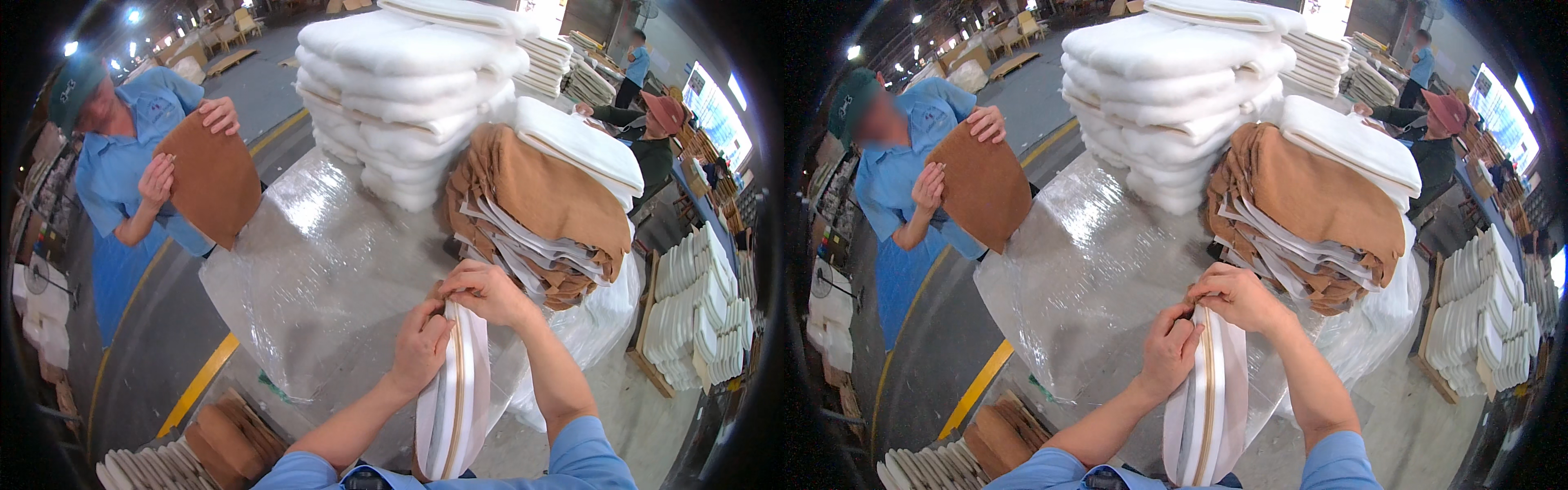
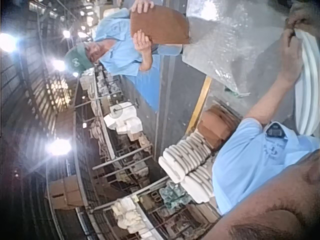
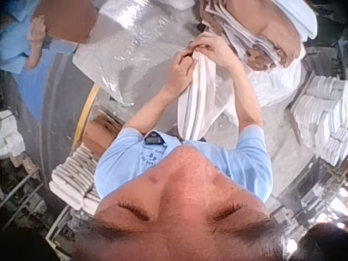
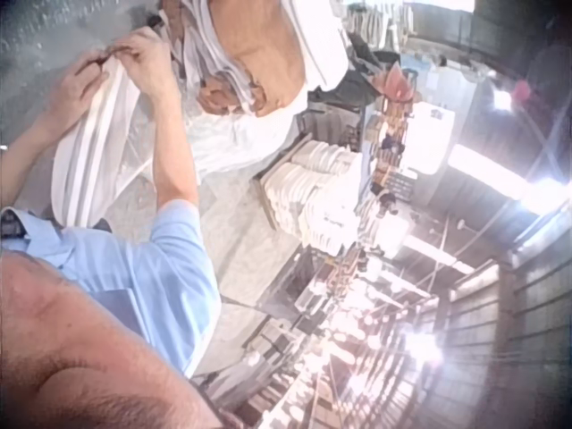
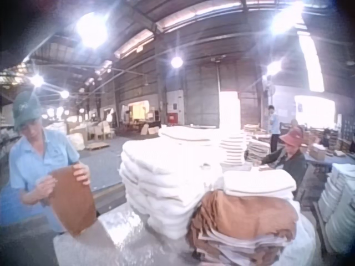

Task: The person wraps brown cushion covers around white foam inserts at a worktable. They repeatedly pick up a foam insert, slide it into a brown cover, adjust the edges, and place the finished unit on a stack. The process is repeated continuously with other workers visible in the background.

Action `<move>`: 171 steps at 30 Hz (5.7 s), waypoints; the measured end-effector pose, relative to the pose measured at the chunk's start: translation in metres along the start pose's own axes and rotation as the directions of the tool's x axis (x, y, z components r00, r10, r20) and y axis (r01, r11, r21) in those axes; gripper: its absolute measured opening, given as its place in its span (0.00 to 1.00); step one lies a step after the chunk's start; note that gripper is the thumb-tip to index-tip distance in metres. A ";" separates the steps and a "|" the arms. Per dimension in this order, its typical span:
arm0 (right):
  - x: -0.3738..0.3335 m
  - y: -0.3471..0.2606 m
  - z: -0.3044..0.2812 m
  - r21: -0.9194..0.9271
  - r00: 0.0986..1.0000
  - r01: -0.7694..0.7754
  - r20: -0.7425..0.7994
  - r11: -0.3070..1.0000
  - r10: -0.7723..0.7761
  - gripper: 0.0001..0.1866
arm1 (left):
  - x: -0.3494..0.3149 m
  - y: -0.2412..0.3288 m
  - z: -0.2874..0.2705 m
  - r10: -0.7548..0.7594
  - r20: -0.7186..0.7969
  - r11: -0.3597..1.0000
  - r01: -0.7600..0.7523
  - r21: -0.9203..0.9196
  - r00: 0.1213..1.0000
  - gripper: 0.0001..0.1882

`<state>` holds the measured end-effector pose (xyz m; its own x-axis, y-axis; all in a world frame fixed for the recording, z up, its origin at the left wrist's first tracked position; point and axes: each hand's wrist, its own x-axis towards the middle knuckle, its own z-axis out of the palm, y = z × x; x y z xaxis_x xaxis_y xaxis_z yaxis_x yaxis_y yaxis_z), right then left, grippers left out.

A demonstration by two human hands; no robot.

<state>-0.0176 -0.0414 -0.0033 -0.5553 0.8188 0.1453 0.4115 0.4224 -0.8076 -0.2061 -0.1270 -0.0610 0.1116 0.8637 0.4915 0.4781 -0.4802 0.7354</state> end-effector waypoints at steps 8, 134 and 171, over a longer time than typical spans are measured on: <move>-0.001 0.007 0.006 -0.084 0.993 0.109 -0.026 0.990 -0.112 0.07 | 0.002 -0.004 0.001 0.041 -0.032 0.999 -0.041 -0.015 0.999 0.08; 0.006 0.031 0.098 0.377 0.709 0.183 -0.690 0.908 0.144 0.06 | 0.041 0.011 0.017 -0.344 -0.140 0.932 0.319 -0.173 0.929 0.14; -0.023 0.048 0.078 0.416 0.874 0.186 -0.484 0.890 0.043 0.07 | 0.191 -0.012 0.069 0.212 0.934 0.782 0.524 -0.338 0.286 0.36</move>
<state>-0.0417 -0.0701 -0.0896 -0.1177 0.9221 0.3686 -0.0380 0.3667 -0.9296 -0.1305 0.0539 -0.0077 0.9475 0.2878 -0.1393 0.1377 0.0259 0.9901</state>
